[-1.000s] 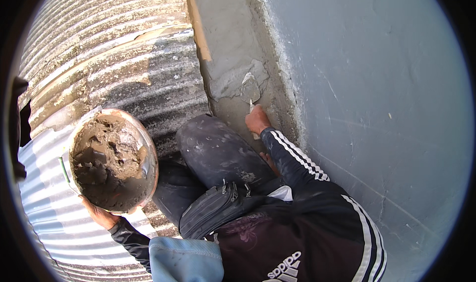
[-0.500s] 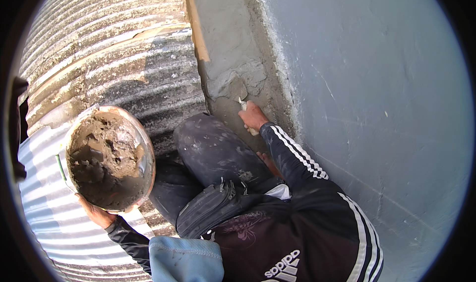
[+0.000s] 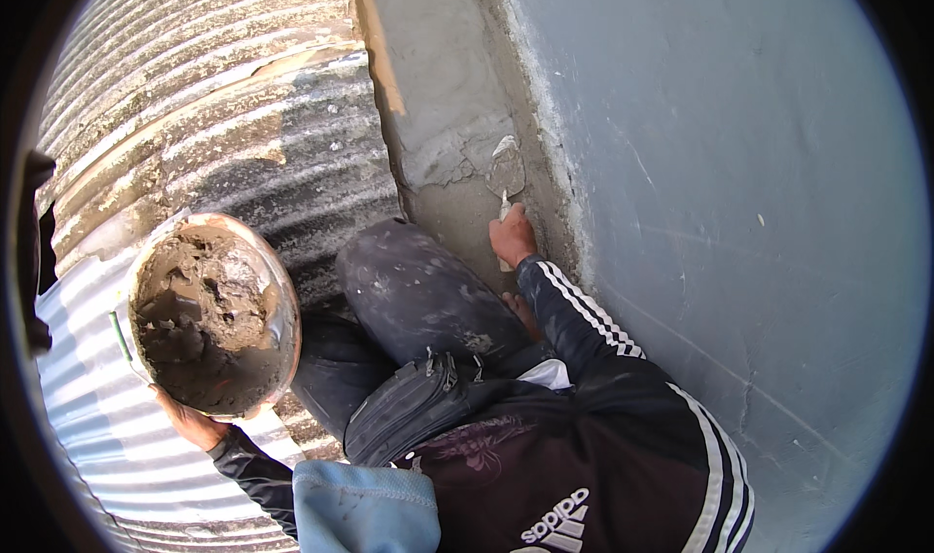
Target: The person scoops cement from a bucket with a trowel and applies it to the edge of a corrugated metal roof, smoothing it along the seam. The person repeatedly scoops and spreads the cement to cover the joint between the roof and the wall.
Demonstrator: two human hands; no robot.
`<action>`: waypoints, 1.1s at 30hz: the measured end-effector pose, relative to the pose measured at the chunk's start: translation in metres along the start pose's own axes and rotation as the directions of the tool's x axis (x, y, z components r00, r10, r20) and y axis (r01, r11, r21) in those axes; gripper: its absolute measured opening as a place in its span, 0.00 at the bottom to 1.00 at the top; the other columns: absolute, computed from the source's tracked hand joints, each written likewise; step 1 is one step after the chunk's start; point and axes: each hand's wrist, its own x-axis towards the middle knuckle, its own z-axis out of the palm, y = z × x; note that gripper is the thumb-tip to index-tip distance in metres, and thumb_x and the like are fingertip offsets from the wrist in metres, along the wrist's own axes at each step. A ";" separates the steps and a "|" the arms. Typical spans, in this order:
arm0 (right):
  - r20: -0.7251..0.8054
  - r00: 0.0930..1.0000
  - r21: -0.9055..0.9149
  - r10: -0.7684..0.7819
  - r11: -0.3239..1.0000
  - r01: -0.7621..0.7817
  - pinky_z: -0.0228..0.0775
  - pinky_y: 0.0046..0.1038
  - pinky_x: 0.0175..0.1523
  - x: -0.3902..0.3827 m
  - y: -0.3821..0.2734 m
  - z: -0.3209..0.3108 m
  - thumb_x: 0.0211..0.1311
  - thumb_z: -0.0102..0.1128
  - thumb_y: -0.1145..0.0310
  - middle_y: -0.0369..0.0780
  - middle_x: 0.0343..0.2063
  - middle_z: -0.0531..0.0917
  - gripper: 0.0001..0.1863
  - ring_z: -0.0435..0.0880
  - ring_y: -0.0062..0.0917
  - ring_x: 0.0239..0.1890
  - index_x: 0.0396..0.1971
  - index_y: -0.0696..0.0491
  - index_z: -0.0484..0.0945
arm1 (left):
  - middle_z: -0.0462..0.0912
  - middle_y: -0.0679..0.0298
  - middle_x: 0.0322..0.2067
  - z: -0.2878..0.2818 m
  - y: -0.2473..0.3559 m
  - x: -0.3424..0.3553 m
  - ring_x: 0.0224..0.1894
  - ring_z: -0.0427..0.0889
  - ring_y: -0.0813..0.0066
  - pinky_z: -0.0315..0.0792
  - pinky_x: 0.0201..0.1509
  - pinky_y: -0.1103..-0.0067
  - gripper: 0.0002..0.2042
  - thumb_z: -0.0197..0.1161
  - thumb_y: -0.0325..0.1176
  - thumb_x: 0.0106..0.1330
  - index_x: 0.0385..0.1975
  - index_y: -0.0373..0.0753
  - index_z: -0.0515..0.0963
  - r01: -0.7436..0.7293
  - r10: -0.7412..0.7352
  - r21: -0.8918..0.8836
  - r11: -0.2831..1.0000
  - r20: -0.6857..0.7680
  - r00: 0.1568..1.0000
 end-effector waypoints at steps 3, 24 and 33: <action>0.070 0.994 0.074 0.086 0.993 -0.091 0.76 0.49 0.58 0.005 0.000 0.008 0.64 0.59 0.62 0.66 0.45 0.84 0.25 0.85 0.59 0.52 0.52 0.66 0.69 | 0.73 0.49 0.70 0.000 -0.001 0.002 0.65 0.78 0.49 0.74 0.68 0.56 0.34 0.49 0.56 0.82 0.74 0.32 0.64 0.020 -0.019 -0.032 0.999 0.024 1.000; -0.013 0.997 -0.264 -0.072 0.962 0.066 0.74 0.53 0.62 0.053 -0.084 -0.010 0.72 0.49 0.67 0.63 0.49 0.84 0.17 0.84 0.59 0.55 0.54 0.62 0.71 | 0.72 0.48 0.70 0.010 0.005 -0.005 0.64 0.80 0.48 0.84 0.55 0.55 0.36 0.50 0.59 0.81 0.76 0.34 0.63 0.063 -0.063 -0.038 0.997 0.012 0.998; 0.042 0.986 -0.126 0.163 0.980 -0.156 0.73 0.48 0.67 0.030 -0.044 -0.006 0.69 0.53 0.67 0.64 0.57 0.81 0.23 0.80 0.57 0.63 0.59 0.64 0.69 | 0.73 0.48 0.70 0.007 0.004 -0.006 0.63 0.80 0.51 0.84 0.55 0.58 0.34 0.50 0.56 0.82 0.75 0.33 0.63 0.047 -0.047 -0.006 0.999 -0.011 0.999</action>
